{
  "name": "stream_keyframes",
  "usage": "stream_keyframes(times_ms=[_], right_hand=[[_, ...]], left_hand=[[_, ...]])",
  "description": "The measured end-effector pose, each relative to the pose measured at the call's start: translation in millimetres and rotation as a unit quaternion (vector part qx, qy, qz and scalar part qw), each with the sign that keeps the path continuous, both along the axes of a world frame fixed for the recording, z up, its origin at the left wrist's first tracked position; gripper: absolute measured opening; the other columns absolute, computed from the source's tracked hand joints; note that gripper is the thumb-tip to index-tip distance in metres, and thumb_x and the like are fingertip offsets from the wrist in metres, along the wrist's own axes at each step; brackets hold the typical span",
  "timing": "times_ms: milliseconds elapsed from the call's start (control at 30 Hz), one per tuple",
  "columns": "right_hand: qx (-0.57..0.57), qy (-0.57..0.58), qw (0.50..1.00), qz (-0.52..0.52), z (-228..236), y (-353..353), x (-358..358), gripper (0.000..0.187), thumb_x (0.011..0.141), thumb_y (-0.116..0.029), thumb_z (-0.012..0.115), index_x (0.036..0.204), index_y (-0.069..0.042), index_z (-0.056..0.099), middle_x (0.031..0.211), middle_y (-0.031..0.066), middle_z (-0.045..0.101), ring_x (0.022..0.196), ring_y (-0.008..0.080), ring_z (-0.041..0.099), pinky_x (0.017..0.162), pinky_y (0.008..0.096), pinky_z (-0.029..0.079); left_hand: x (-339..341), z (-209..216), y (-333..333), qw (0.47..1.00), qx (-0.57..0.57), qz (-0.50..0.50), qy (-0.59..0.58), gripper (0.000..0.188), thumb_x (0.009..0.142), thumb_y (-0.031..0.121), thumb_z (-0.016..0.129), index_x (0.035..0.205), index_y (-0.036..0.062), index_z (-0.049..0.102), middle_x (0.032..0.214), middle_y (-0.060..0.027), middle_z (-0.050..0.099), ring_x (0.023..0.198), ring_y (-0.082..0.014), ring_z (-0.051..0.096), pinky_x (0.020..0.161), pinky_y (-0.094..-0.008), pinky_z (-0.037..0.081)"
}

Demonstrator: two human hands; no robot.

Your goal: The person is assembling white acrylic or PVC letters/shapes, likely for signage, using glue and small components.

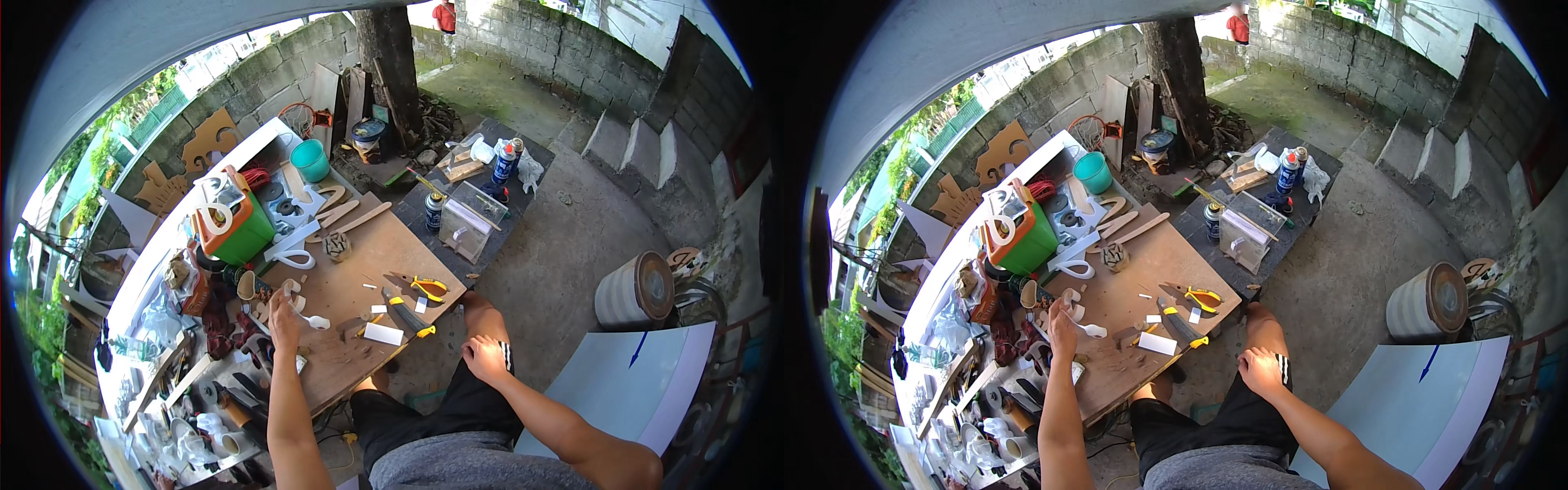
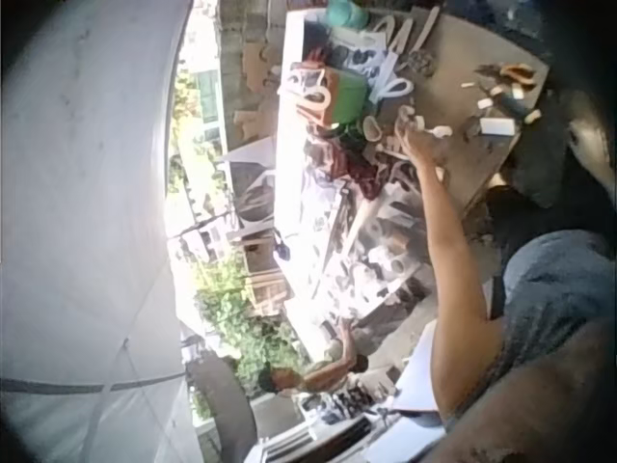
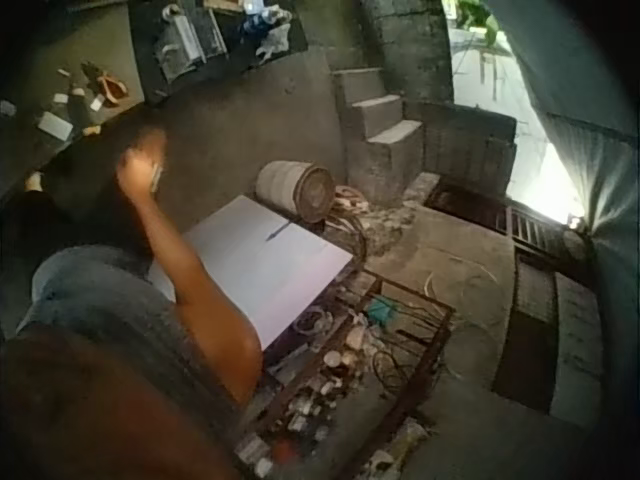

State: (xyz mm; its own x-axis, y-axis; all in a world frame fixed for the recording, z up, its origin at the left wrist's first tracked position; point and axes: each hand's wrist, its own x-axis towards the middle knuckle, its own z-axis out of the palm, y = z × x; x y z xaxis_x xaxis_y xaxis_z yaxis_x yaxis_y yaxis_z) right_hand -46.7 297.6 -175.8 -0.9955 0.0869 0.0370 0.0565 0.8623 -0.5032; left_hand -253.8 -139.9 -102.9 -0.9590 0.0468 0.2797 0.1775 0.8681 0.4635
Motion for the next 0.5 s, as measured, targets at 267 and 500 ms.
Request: stream_keyframes(times_ms=[267, 500], right_hand=[[0.006, -0.003, 1.0, 0.003, -3, -1, 1, 0.009, 0.082, -0.017, 0.065, 0.083, -0.009, 0.07, 0.086, 0.0083, 0.068, 0.089, 0.0288, 0.064, 0.081, 0.0424, 0.049], [0.016, -0.003, 1.0, 0.006, -2, -2, 3, 0.009, 0.081, -0.017, 0.066, 0.085, -0.011, 0.071, 0.088, 0.0067, 0.068, 0.092, 0.0279, 0.063, 0.082, 0.0441, 0.048]], left_hand=[[61, 31, 19, 0.975, 0.14, 0.124, 0.123, 0.038, 0.083, -0.012, 0.056, 0.119, 0.0013, 0.061, 0.122, -0.0148, 0.054, 0.09, -0.0255, 0.059, 0.08, -0.0351, 0.049], [205, 15, 80, 0.983, 0.176, 0.01, -0.058, 0.019, 0.087, -0.008, 0.055, 0.099, 0.0005, 0.067, 0.084, -0.0159, 0.062, 0.066, -0.0266, 0.063, 0.064, -0.0341, 0.051]])
